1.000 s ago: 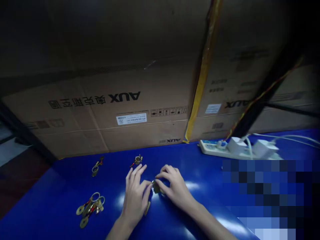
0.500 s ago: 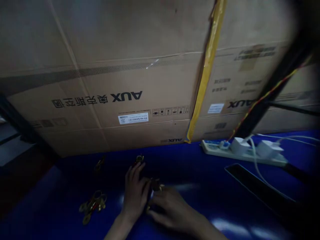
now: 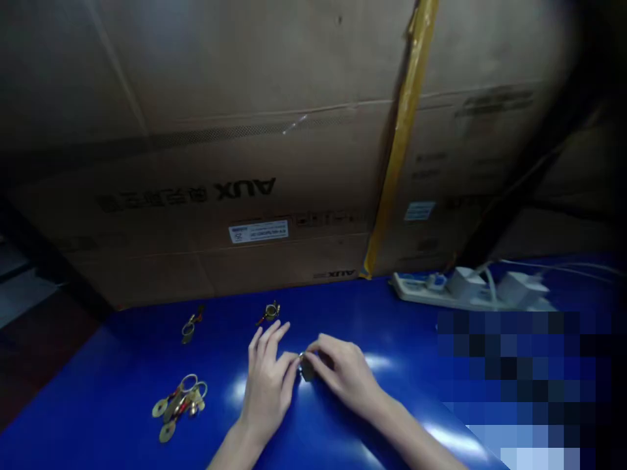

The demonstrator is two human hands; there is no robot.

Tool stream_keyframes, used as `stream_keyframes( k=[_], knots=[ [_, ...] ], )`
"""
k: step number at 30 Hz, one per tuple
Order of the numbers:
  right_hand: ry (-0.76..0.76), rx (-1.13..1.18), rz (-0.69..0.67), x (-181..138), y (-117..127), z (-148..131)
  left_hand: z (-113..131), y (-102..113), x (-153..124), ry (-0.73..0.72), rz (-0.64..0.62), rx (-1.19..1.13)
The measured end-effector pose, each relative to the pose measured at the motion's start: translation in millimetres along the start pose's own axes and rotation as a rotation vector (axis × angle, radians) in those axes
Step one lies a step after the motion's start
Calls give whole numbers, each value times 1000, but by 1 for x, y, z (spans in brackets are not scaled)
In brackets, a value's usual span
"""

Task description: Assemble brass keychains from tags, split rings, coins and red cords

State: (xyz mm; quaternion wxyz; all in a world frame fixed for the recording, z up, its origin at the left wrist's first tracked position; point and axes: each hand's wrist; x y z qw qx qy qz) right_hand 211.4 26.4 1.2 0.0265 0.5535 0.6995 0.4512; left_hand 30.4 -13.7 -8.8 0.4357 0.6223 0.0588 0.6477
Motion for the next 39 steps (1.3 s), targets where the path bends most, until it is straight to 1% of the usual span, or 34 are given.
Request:
stream_keyframes(
  k=[4,7,9,13,15,17,19,23,26,28,31,35,39],
  knots=[
    [-68,-13,15,0,-2,3,2,-1,0,-7,32,-3],
    [-102,22,21,1,-2,3,1,0,1,1,45,-18],
    [-98,71,40,2,0,3,-1,1,1,27,41,-45],
    [-68,228,120,5,4,3,-1,2,1,94,19,-107],
    [-66,288,104,6,6,2,-1,3,1,119,9,-130],
    [-64,310,56,6,7,2,-1,3,1,145,11,-151],
    [-51,284,19,7,10,3,-1,3,2,174,20,-161],
    [-7,107,-21,7,20,10,-4,3,4,171,52,-144],
    [9,-19,-126,6,31,18,-8,4,5,170,85,-114],
    [10,-84,-173,5,36,24,-10,3,5,174,101,-96],
    [18,-152,-182,4,36,29,-11,3,4,168,93,-84],
    [71,-209,-169,5,29,31,-11,2,3,169,67,-81],
    [99,-193,-159,5,26,30,-11,2,3,131,77,-72]
  ],
)
Point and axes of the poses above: each hand's wrist, its own x-axis towards the middle knuckle, its own y-axis out of the back of the hand, z = x × y, and after that the axes turned 10 degrees about z, right-handed
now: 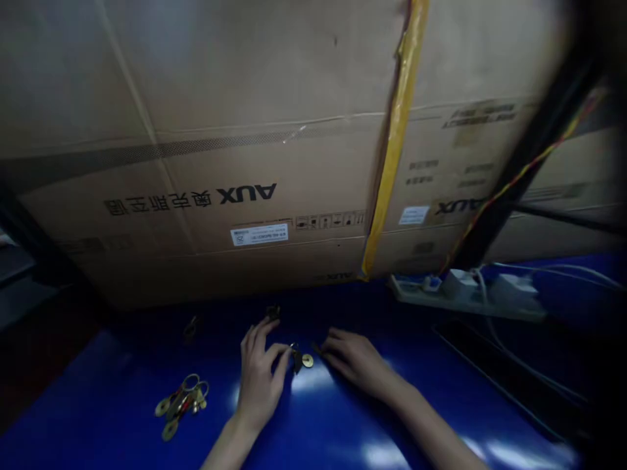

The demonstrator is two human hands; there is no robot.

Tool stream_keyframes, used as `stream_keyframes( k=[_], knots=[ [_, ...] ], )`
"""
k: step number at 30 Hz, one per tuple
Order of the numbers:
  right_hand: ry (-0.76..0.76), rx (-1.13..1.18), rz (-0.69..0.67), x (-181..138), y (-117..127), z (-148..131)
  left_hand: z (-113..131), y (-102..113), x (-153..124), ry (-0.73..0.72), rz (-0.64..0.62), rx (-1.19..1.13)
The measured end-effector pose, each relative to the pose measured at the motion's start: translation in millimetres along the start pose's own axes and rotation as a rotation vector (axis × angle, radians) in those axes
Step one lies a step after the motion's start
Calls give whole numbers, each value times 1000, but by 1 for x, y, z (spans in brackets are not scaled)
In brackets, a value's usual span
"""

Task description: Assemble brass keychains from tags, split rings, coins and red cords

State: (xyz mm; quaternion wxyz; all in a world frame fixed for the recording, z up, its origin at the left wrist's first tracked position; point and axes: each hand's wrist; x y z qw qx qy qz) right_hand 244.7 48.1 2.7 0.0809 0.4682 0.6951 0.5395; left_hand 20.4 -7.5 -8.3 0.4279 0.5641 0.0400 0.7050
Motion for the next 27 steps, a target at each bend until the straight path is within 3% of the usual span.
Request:
stream_keyframes(
  k=[7,14,21,24,27],
  knots=[
    [-75,211,114,2,-11,-18,11,1,0,-141,35,87],
    [-89,244,181,3,-17,-28,26,1,-2,-254,56,146],
    [-33,114,330,3,-26,-22,25,-5,-6,-234,48,105],
    [-53,112,325,2,-30,-21,26,-2,-5,-252,36,63],
    [-89,260,278,0,-27,-24,25,1,-5,-202,15,-13]
  ],
)
Point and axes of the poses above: each hand's wrist, its own x-axis towards the middle knuckle, its own y-axis out of the back of the hand, z = x × y, and after that the axes turned 10 degrees about z, right-handed
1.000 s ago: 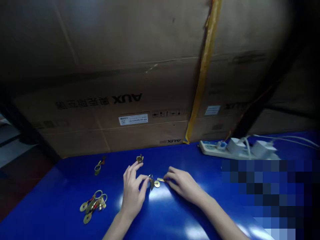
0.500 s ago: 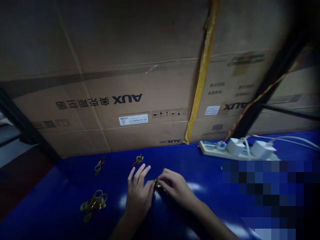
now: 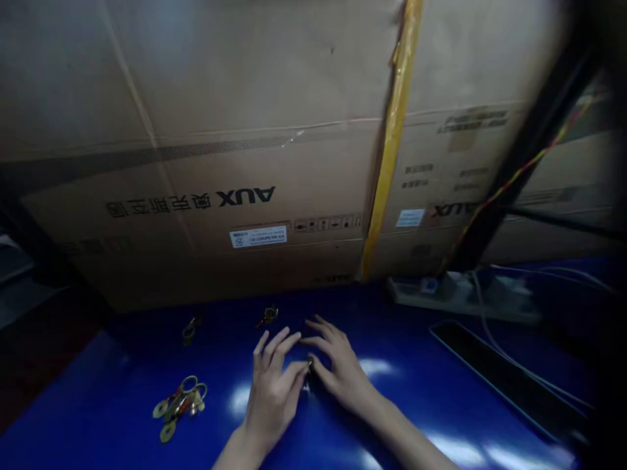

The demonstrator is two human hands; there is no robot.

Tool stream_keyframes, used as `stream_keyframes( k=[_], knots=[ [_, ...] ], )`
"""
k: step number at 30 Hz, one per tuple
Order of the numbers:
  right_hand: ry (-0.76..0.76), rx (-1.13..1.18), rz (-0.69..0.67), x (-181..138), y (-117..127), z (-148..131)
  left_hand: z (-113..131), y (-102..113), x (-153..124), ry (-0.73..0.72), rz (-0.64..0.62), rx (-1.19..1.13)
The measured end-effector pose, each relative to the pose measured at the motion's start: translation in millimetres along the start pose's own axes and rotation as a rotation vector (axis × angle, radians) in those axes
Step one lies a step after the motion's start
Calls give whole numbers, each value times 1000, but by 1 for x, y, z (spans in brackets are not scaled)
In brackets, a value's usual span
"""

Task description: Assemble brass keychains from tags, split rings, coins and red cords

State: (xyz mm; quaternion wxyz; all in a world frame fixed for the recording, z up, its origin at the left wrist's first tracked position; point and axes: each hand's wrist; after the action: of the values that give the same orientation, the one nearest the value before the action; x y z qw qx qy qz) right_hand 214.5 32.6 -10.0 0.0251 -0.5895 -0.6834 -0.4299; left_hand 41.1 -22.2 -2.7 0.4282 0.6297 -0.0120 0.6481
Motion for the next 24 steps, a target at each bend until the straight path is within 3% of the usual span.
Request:
stream_keyframes(
  k=[5,8,11,15,18,20,24],
  knots=[
    [-298,541,-239,1,8,-19,-8,-4,-2,406,13,-236],
    [-366,610,-353,1,7,-28,-13,-6,1,588,-38,-392],
    [-284,332,-369,0,6,-32,-16,-1,5,561,-156,-413],
    [3,-209,-406,-5,8,-29,-17,8,8,326,-304,-271],
    [97,-351,-451,-7,12,-27,-15,10,10,170,-407,-296],
    [68,-290,-445,-5,16,-27,-12,12,14,219,-386,-376],
    [-187,124,-343,-4,17,-36,2,15,26,635,-154,-659]
  ],
)
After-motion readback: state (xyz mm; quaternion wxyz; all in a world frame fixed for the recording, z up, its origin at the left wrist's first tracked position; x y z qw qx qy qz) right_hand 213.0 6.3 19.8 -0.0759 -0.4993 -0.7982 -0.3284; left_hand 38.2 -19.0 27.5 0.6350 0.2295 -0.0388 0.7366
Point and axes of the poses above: each hand's wrist, its own x-axis towards the middle knuckle, its own y-axis out of the back of the hand, z = x × y, and after that the axes turned 10 degrees about z, right-handed
